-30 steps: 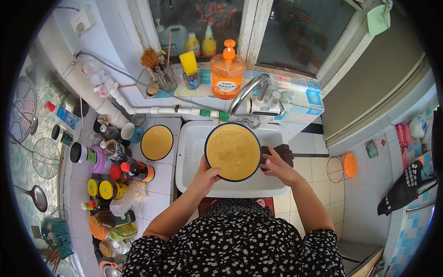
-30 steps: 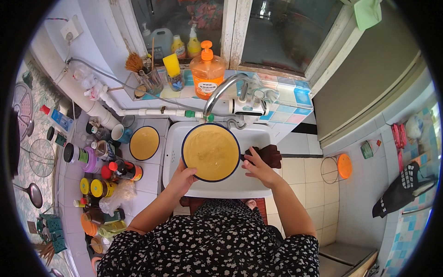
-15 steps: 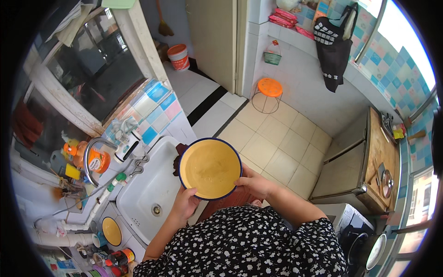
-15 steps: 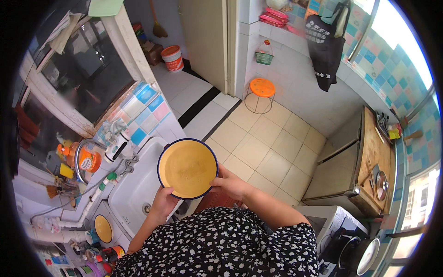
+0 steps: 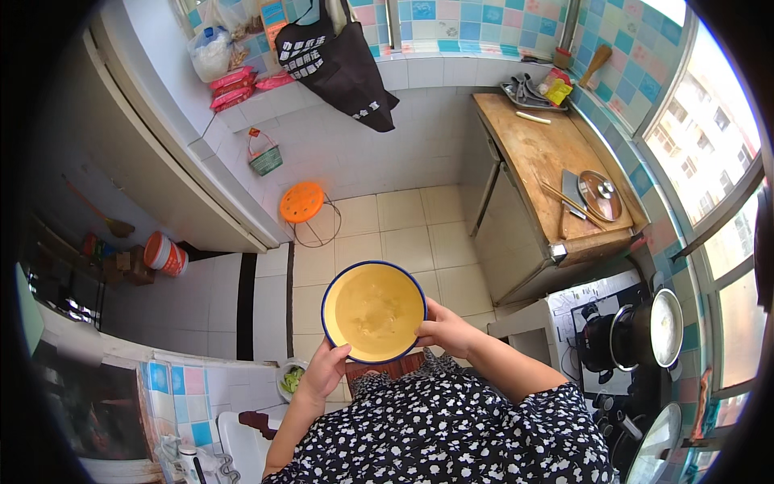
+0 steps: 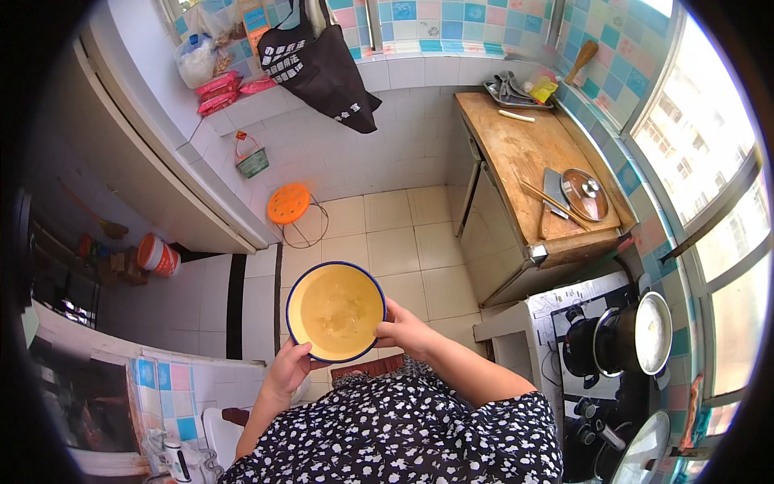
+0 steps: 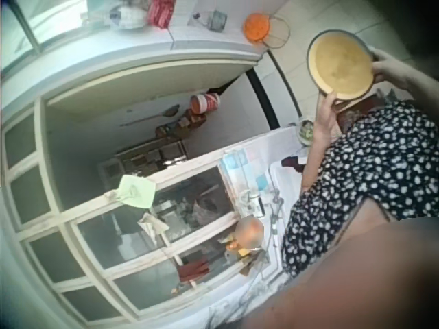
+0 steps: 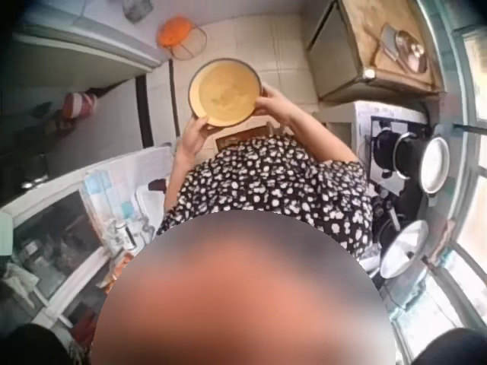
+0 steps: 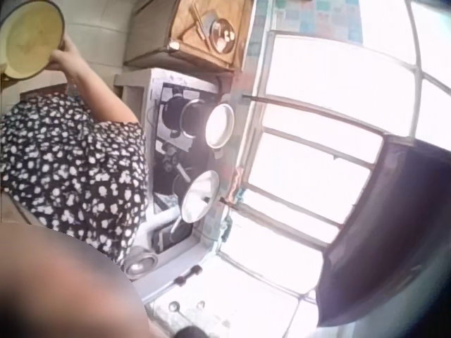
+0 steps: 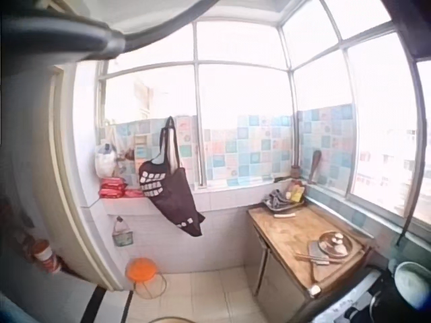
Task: The person prepares a bowl of noodles by stirring a pot of boiling water on a gas stove using chopsticks. They occasionally check the noodles and adjust the heat. A second person briefly enters the kitchen to retrieve a bowl of vegetables from the floor.
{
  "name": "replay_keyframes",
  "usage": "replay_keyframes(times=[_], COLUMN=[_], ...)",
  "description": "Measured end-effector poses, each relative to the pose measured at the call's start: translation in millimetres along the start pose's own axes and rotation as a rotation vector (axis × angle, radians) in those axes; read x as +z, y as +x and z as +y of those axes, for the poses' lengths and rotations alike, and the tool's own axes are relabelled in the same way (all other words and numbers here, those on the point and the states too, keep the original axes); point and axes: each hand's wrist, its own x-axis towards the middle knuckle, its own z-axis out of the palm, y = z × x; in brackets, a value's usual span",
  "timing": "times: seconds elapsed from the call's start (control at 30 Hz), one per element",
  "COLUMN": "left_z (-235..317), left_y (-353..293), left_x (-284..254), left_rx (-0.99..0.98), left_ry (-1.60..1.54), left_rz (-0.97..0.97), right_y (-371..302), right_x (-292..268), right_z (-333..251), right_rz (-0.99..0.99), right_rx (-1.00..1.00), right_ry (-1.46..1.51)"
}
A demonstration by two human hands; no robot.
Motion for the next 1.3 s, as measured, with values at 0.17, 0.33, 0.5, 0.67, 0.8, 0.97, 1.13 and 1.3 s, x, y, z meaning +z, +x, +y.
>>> replay_keyframes(times=[0.17,0.33,0.5,0.67,0.8,0.97,1.13,1.3], left_z=[46.2,79.3,96.5,92.2,81.9,65.3,52.6,45.2], left_y=[102.3,199.3,285.6,360.8,415.6,480.2,537.8,596.0], left_x=[22.4,37.9,81.7,133.4,182.2,242.0,296.0,333.7], left_rx=[-0.133,-0.254,-0.317,-0.389,-0.446,-0.432,-0.408,-0.417], left_ry=[0.177,0.272,0.303,0.357,0.284,0.300,0.260,0.276], left_rz=[-0.201,-0.347,-0.511,-0.580,-0.627,-0.632,-0.593,-0.587], right_y=[7.6,21.2,26.8,19.7,-0.3,-18.0,-9.9,5.8], right_x=[-35.4,-53.9,-89.2,-133.4,-194.1,-271.7,-349.7,-392.9], right_z=[-35.5,-61.4,-80.0,-107.0,-120.0,-153.7,-182.2,-199.3], right_rz=[0.185,0.351,0.507,0.718,0.918,1.469,1.592,1.543], right_rx=[-0.144,-0.276,-0.369,-0.472,-0.570,-0.407,-0.378,-0.094], right_ry=[0.126,0.246,0.270,0.066,-0.029,-0.718,-1.481,-1.671])
